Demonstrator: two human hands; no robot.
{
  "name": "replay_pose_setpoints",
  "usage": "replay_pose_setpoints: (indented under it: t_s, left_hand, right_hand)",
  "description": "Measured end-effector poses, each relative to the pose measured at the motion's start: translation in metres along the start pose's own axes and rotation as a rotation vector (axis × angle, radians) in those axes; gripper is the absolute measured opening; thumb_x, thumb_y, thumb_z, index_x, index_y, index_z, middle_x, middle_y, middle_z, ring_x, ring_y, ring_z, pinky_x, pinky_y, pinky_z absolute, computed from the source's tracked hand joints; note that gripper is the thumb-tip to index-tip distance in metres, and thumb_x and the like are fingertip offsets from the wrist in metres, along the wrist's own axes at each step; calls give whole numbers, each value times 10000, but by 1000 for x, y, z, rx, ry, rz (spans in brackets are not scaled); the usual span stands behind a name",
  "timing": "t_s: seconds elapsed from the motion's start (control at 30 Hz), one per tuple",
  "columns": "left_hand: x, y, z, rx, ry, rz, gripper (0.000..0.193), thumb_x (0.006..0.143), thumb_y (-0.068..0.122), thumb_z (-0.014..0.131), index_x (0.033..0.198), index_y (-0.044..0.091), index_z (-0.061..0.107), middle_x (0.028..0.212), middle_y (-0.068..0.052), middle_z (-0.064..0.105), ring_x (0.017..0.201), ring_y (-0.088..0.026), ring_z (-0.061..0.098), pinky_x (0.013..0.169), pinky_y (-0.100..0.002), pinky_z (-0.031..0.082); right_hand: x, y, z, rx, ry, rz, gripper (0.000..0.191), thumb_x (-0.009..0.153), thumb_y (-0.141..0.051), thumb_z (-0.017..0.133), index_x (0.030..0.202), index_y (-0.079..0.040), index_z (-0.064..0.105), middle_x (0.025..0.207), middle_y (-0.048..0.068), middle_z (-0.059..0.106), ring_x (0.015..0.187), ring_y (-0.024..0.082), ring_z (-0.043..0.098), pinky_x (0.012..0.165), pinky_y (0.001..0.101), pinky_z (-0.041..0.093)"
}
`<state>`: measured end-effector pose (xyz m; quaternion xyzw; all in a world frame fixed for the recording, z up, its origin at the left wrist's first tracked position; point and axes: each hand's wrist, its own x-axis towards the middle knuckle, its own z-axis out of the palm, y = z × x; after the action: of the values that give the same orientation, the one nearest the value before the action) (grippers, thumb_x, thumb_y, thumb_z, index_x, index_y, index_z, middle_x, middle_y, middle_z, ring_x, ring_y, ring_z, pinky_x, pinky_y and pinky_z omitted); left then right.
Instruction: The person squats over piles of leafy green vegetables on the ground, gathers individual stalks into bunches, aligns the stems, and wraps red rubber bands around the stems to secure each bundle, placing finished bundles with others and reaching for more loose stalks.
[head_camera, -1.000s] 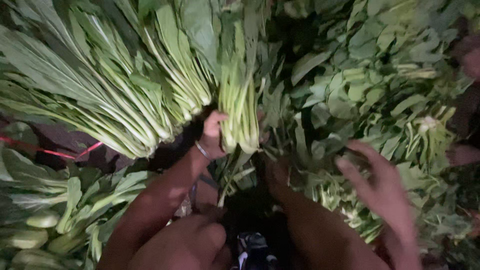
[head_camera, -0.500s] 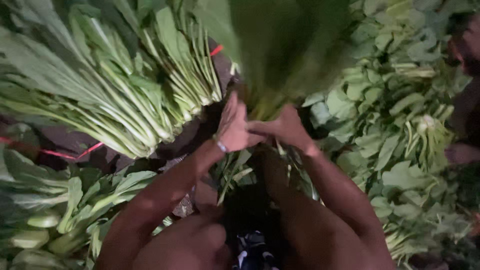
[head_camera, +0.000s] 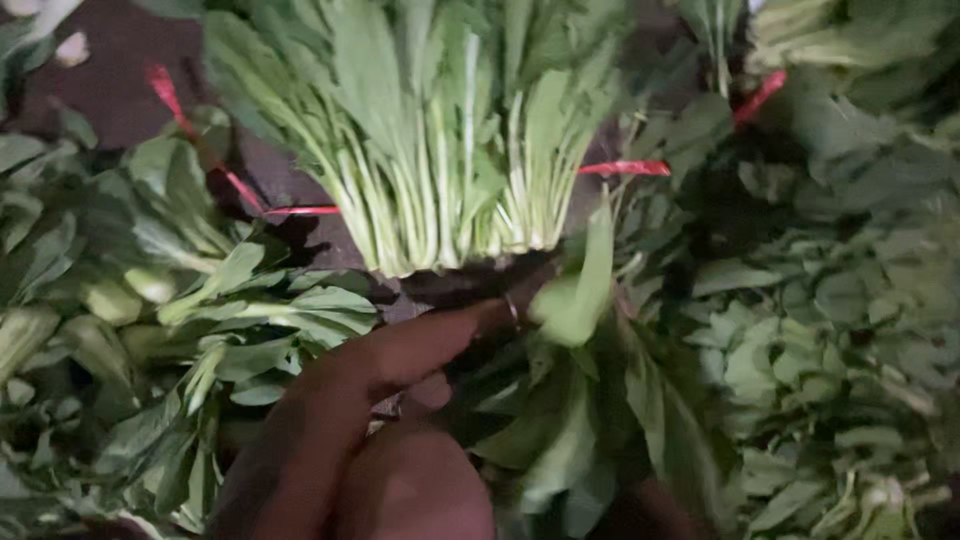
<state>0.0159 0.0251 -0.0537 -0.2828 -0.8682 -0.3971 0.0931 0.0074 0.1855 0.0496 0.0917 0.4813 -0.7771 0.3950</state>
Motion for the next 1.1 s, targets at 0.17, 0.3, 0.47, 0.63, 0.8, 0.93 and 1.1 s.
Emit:
replay_pose_setpoints:
  t_s: [0.17, 0.3, 0.47, 0.63, 0.8, 0.93, 1.1]
  left_hand:
    - [8, 21, -15, 123, -45, -50, 757, 840, 168, 658, 1541, 123, 375, 1532, -112, 476, 1351, -332, 529, 1181, -471, 384]
    - [34, 65, -87, 30, -219, -232, 881, 806, 281, 709, 1547, 12, 315, 1577, -218, 409, 1339, -378, 486, 1111, -477, 382]
    - [58, 90, -218, -195, -332, -639, 738, 959, 403, 632, 1561, 76, 359, 1447, -146, 486, 978, -291, 678, 957, -514, 481]
    - [42, 51, -283, -303, 30, -932, 526, 978, 456, 606, 1284, 29, 616, 826, -166, 756, 703, -251, 727, 675, -404, 586]
    - [19, 3, -266, -166, 17, -1041, 474, 952, 425, 680, 1046, -39, 659, 866, -213, 728, 815, -357, 723, 770, -478, 571]
    - [8, -8, -253, -104, -41, -1010, 537, 911, 371, 733, 1168, -67, 558, 873, -265, 708, 860, -436, 707, 805, -509, 565]
    - [13, 4, -259, -124, -35, -976, 540, 905, 279, 738, 1252, -53, 490, 942, -265, 718, 894, -442, 717, 824, -510, 570]
  right_hand:
    - [7, -20, 10, -51, -23, -2, 902, 830, -535, 767, 1502, -22, 451, 1445, 190, 582, 1299, 284, 593, 1095, 423, 487]
    - [-5, -80, 19, -127, -50, -69, 899, 848, -547, 743, 1512, -25, 436, 1456, 189, 569, 1308, 278, 577, 1100, 418, 471]
    - [3, -155, 53, -310, -103, -102, 895, 870, -562, 713, 1524, -28, 417, 1470, 189, 553, 1319, 270, 555, 1107, 412, 450]
    - [91, -154, 130, -732, -94, 80, 892, 892, -578, 684, 1536, -31, 398, 1483, 189, 538, 1329, 263, 534, 1113, 406, 430]
    - [129, -116, 152, -1034, -115, 152, 889, 913, -593, 654, 1548, -34, 378, 1497, 189, 522, 1340, 255, 513, 1120, 400, 409]
    - [121, -107, 139, -1249, -19, -81, 998, 889, -622, 706, 1480, 88, 328, 1442, 251, 560, 1357, 318, 575, 1151, 398, 445]
    - [119, -104, 131, -1376, -71, -62, 977, 923, -606, 588, 1534, 94, 288, 1470, 286, 519, 1391, 363, 515, 1164, 407, 377]
